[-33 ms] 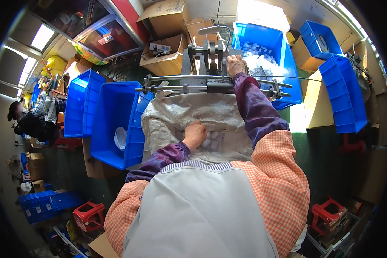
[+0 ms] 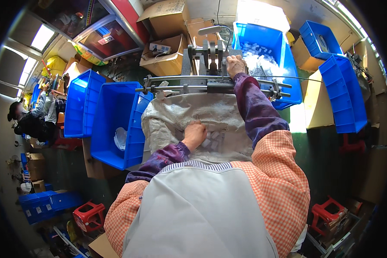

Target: The person repeatedly picks up small white cylindrical objects from a cloth and places them into a metal fixture on a workbench. The processed items are then dropped into a blue bin. The person continues this repetitive cycle throughout the clip.

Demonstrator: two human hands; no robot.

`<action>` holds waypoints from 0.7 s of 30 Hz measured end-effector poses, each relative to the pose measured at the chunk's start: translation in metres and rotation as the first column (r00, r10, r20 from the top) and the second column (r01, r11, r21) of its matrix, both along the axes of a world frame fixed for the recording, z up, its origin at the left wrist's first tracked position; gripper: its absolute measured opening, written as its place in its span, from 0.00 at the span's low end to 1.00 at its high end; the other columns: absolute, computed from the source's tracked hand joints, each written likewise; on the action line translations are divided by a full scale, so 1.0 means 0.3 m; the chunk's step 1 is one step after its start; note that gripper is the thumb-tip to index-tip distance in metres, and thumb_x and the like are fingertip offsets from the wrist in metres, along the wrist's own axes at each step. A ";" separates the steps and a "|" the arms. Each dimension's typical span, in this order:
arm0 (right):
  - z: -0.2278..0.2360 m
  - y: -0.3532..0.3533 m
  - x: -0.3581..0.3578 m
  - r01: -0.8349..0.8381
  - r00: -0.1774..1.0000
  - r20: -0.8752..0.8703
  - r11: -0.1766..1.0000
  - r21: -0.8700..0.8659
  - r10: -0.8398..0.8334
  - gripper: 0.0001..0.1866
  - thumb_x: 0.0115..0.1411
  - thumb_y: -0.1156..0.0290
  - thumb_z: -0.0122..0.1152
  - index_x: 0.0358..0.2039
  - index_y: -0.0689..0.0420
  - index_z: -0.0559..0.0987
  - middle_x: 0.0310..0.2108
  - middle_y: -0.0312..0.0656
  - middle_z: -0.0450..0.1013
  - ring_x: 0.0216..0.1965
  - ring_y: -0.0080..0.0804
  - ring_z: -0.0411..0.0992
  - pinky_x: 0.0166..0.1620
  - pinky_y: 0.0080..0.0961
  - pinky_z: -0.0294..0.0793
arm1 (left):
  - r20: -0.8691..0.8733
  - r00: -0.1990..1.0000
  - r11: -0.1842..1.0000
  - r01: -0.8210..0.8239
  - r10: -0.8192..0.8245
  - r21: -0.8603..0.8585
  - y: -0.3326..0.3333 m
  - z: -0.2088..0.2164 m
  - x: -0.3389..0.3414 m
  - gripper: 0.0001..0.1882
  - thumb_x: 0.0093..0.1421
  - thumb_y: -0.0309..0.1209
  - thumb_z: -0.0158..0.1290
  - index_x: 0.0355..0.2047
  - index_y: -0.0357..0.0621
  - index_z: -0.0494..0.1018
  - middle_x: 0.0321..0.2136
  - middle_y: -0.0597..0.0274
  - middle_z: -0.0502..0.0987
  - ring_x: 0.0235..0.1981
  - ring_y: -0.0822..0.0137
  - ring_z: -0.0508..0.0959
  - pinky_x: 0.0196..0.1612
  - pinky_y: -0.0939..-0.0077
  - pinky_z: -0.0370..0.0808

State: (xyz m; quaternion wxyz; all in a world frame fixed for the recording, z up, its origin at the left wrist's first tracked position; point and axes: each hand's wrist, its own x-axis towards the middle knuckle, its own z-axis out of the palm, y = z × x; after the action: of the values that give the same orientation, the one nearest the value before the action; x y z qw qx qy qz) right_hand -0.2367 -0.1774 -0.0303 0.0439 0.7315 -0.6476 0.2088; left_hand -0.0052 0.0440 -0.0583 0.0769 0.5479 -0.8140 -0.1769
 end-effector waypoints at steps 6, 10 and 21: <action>0.004 -0.016 -0.008 -0.003 0.999 0.053 0.995 0.102 -0.003 0.11 0.55 0.61 0.51 0.36 0.50 0.76 0.37 0.35 0.72 0.44 0.37 0.66 0.47 0.35 0.62 | -0.199 0.977 0.995 -0.087 0.076 -0.044 -0.026 0.073 -0.007 0.09 0.57 0.34 0.46 0.27 0.41 0.70 0.23 0.49 0.74 0.29 0.49 0.74 0.31 0.58 0.72; 0.030 -0.014 0.006 0.146 0.989 -0.006 0.963 0.225 -0.148 0.14 0.54 0.57 0.51 0.38 0.47 0.77 0.41 0.32 0.72 0.46 0.35 0.65 0.50 0.39 0.59 | -0.287 0.950 0.992 -0.129 0.127 0.014 -0.040 0.085 -0.007 0.09 0.59 0.35 0.44 0.30 0.44 0.68 0.23 0.48 0.74 0.27 0.47 0.74 0.29 0.57 0.71; 0.026 0.075 0.011 0.234 0.972 -0.037 0.966 0.113 -0.231 0.15 0.50 0.57 0.53 0.35 0.51 0.77 0.41 0.39 0.66 0.48 0.39 0.58 0.50 0.40 0.55 | -0.360 0.918 0.986 -0.163 0.166 0.037 -0.062 0.180 0.006 0.09 0.60 0.34 0.40 0.33 0.42 0.65 0.26 0.48 0.74 0.28 0.45 0.74 0.30 0.55 0.69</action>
State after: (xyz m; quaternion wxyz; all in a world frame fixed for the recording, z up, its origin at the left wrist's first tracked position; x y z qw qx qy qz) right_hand -0.2335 -0.1549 -0.0224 0.0327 0.6543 -0.7394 0.1554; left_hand -0.0034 0.0254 -0.0043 0.2384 0.5726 -0.7364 -0.2703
